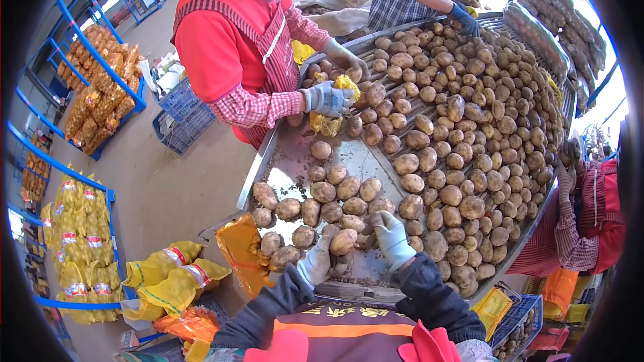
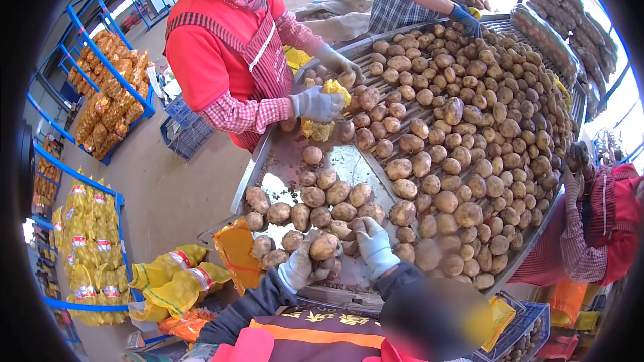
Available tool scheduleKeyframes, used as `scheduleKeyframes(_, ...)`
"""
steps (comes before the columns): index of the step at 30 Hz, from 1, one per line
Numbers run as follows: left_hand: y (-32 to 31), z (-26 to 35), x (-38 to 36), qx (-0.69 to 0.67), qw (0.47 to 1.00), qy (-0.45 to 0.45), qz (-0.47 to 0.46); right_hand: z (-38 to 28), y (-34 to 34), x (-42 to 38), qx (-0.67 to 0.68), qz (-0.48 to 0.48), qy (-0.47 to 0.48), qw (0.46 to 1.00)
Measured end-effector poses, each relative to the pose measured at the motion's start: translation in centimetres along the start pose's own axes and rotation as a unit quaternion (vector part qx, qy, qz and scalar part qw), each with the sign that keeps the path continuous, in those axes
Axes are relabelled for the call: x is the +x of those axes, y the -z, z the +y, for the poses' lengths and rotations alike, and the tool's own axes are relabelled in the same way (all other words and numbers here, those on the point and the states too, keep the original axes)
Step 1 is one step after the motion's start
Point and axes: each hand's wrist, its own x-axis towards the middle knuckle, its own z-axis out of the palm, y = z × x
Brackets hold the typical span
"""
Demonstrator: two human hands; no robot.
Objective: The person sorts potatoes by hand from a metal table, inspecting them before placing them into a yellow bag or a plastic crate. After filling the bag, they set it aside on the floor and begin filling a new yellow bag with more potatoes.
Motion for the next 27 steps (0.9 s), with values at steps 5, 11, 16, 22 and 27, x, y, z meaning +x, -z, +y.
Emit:
scheduleKeyframes(5,0.8,-0.1,0.0,-0.03,0.999,0.031,0.006,2.0,-0.6,-1.8,-0.014,-0.05,0.17,0.984)
scheduleKeyframes(11,2.5,-2.0,1.2,-0.056,0.998,0.011,-0.004,1.8,-1.3,-2.6,-0.259,-0.06,0.321,0.909)
scheduleKeyframes(16,1.9,-0.9,-0.4,0.053,0.997,-0.025,-0.045,2.7,-1.1,-2.4,-0.245,-0.09,0.31,0.914)
scheduleKeyframes(22,2.4,-1.8,1.6,0.22,0.972,-0.077,0.018,2.4,-1.3,-2.0,-0.342,-0.073,0.318,0.881)
scheduleKeyframes(27,3.2,-2.1,1.0,0.541,0.763,-0.292,0.199,1.9,-0.2,0.1,-0.597,0.115,0.271,0.746)
